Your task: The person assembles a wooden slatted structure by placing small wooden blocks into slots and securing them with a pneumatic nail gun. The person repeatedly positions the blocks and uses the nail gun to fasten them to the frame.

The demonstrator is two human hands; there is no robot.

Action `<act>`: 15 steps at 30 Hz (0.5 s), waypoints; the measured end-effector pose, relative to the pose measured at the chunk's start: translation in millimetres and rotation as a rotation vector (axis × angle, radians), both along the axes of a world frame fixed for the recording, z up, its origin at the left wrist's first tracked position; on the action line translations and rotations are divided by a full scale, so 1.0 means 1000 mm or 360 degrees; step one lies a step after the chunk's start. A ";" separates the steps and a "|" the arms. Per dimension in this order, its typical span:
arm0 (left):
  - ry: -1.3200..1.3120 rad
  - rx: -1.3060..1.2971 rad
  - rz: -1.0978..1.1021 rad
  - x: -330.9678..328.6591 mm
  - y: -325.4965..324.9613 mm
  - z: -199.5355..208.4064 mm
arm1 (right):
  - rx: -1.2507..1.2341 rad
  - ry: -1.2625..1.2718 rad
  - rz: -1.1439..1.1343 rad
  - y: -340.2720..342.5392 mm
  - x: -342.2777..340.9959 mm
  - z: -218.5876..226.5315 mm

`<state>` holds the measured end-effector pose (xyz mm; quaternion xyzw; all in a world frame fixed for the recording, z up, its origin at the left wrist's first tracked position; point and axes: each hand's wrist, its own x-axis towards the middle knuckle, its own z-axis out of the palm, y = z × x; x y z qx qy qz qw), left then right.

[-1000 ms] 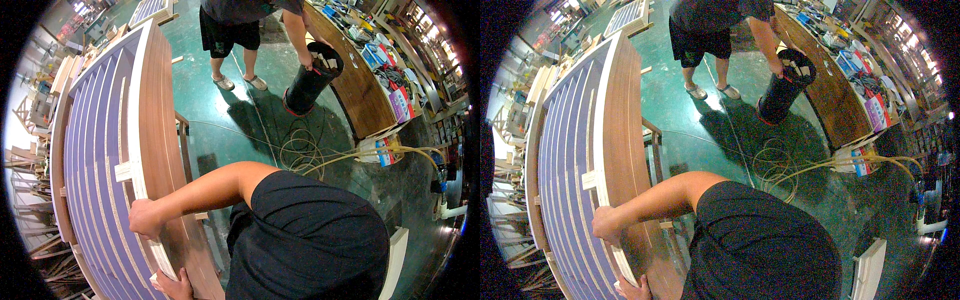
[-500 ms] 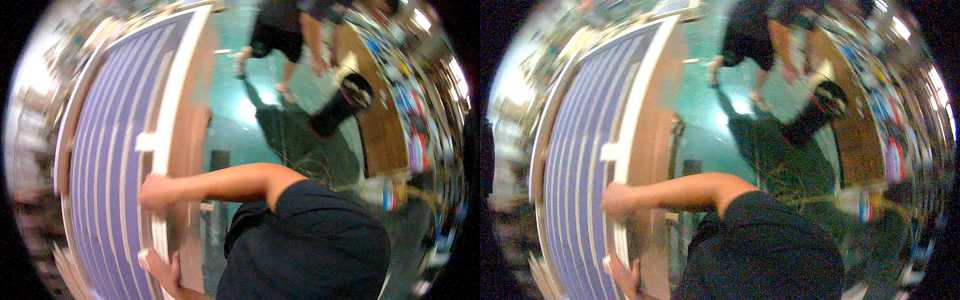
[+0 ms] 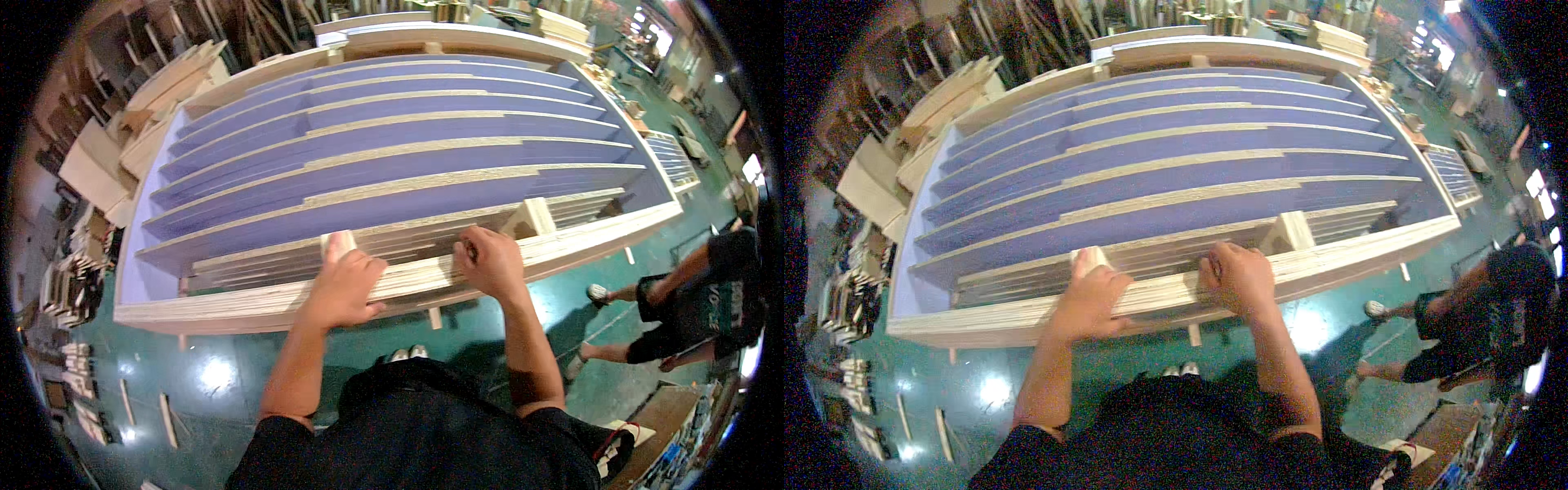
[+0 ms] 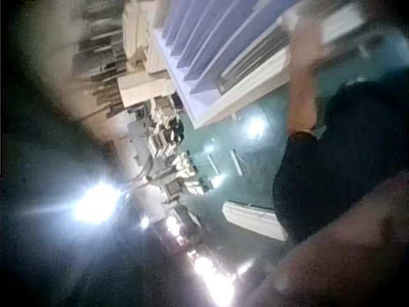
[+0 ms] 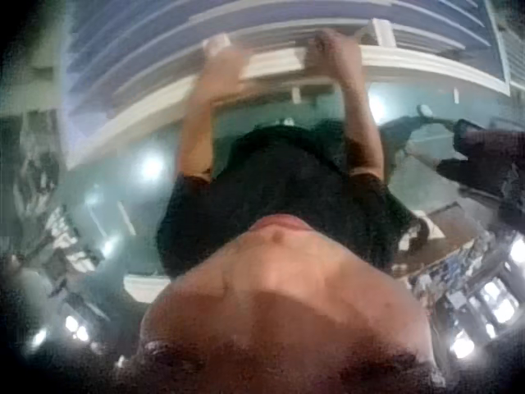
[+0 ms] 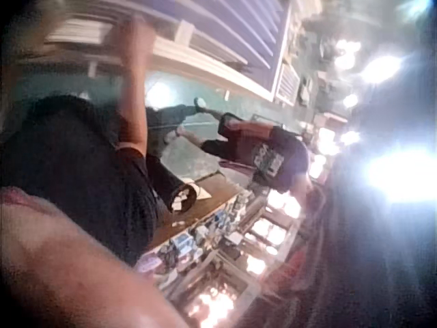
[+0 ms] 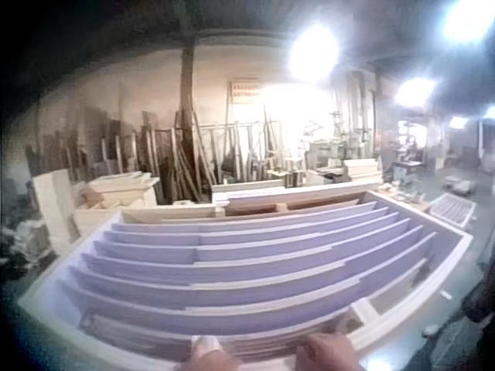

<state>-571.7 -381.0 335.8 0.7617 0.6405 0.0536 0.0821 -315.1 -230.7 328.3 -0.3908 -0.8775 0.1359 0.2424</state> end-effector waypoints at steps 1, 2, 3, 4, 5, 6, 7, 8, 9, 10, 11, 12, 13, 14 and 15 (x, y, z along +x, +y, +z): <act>-0.0017 0.0013 -0.0010 0.002 0.001 0.000 | -0.0017 -0.0016 -0.0022 -0.001 0.000 0.000; -0.0035 0.0025 -0.0015 0.004 0.001 0.001 | 0.0024 0.0001 -0.0025 0.000 0.004 0.000; -0.0054 0.0037 -0.0015 0.009 0.003 0.002 | 0.0064 0.0017 -0.0021 0.002 0.009 0.002; -0.0053 0.0046 -0.0005 0.013 0.002 0.003 | 0.0044 0.0043 -0.0016 0.001 0.012 0.005; -0.0075 0.0045 -0.0008 0.017 0.004 0.002 | 0.0023 0.0068 -0.0007 -0.001 0.016 0.011; -0.0097 0.0044 -0.0009 0.022 0.006 0.001 | 0.0001 0.0091 0.0004 0.000 0.019 0.015; -0.0108 0.0037 -0.0035 0.023 0.009 0.000 | -0.0010 0.0072 -0.0009 0.000 0.020 0.013; -0.0104 0.0060 -0.0055 0.024 0.010 0.002 | -0.0020 0.0051 -0.0024 0.001 0.022 0.012; -0.0103 0.0071 -0.0026 0.022 0.009 0.001 | -0.0031 0.0029 -0.0043 0.001 0.023 0.009; -0.0105 0.0078 -0.0025 0.022 0.011 -0.001 | 0.0026 0.0024 -0.0047 0.003 0.025 0.006; -0.0106 0.0075 -0.0042 0.027 0.012 -0.002 | 0.0012 -0.0017 -0.0037 0.004 0.028 0.005; -0.0092 0.0083 -0.0019 0.029 0.013 -0.002 | -0.0004 -0.0058 -0.0033 0.007 0.028 0.005; -0.0099 0.0087 0.0013 0.027 0.008 0.000 | -0.0023 -0.0086 -0.0058 0.006 0.028 0.004; -0.0102 0.0096 0.0028 0.024 0.003 0.002 | 0.0048 -0.0066 0.0000 0.006 0.024 0.004; -0.0100 0.0113 0.0040 0.021 -0.001 0.006 | 0.0127 -0.0046 0.0054 0.004 0.016 0.005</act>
